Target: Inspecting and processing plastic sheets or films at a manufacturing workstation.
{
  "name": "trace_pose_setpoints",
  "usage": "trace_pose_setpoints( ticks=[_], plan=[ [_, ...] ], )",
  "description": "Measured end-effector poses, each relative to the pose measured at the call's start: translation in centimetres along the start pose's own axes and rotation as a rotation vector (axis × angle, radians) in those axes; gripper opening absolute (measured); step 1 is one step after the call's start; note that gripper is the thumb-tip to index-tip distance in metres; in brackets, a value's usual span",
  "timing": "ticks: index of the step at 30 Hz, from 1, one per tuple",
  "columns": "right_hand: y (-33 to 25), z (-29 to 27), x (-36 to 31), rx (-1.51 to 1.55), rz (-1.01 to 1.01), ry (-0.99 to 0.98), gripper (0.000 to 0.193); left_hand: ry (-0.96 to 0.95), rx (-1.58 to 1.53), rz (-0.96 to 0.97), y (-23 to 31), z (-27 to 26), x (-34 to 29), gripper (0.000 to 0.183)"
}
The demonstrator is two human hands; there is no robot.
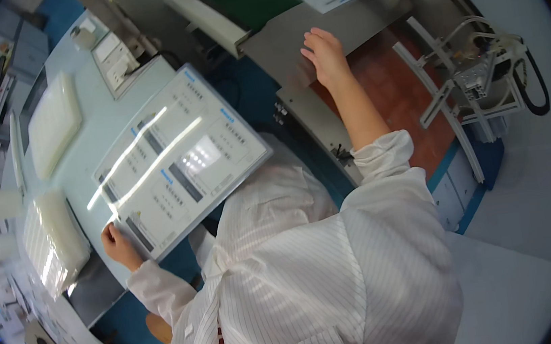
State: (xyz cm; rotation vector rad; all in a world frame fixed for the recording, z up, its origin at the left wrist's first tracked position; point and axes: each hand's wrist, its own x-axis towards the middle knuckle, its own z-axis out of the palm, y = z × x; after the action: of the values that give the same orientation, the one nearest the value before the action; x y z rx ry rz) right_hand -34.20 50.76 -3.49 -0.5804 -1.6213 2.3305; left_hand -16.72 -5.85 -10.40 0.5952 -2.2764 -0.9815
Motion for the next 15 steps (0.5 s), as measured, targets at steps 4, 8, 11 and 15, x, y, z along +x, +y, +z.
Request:
trace_pose_setpoints(
  ticks=[4, 8, 11, 15],
  plan=[
    [-0.4, -2.4, 4.1, 0.3, 0.144, 0.248, 0.061, 0.024, -0.016, -0.03, 0.9, 0.2, -0.3, 0.016],
    [-1.0, -4.1, 6.6, 0.488, 0.114, 0.214, 0.069, 0.05, 0.04, -0.025, 0.7, 0.1, -0.3, 0.015],
    [-1.3, -5.6, 8.7, 0.569, 0.103, 0.222, 0.067, 0.07, 0.012, -0.037, 0.9, 0.5, -0.3, 0.016],
    [-2.4, -5.9, 11.1, 0.529, 0.186, 0.244, 0.065, 0.12, 0.078, -0.085, 1.5, 0.2, -0.3, 0.014]
  ],
)
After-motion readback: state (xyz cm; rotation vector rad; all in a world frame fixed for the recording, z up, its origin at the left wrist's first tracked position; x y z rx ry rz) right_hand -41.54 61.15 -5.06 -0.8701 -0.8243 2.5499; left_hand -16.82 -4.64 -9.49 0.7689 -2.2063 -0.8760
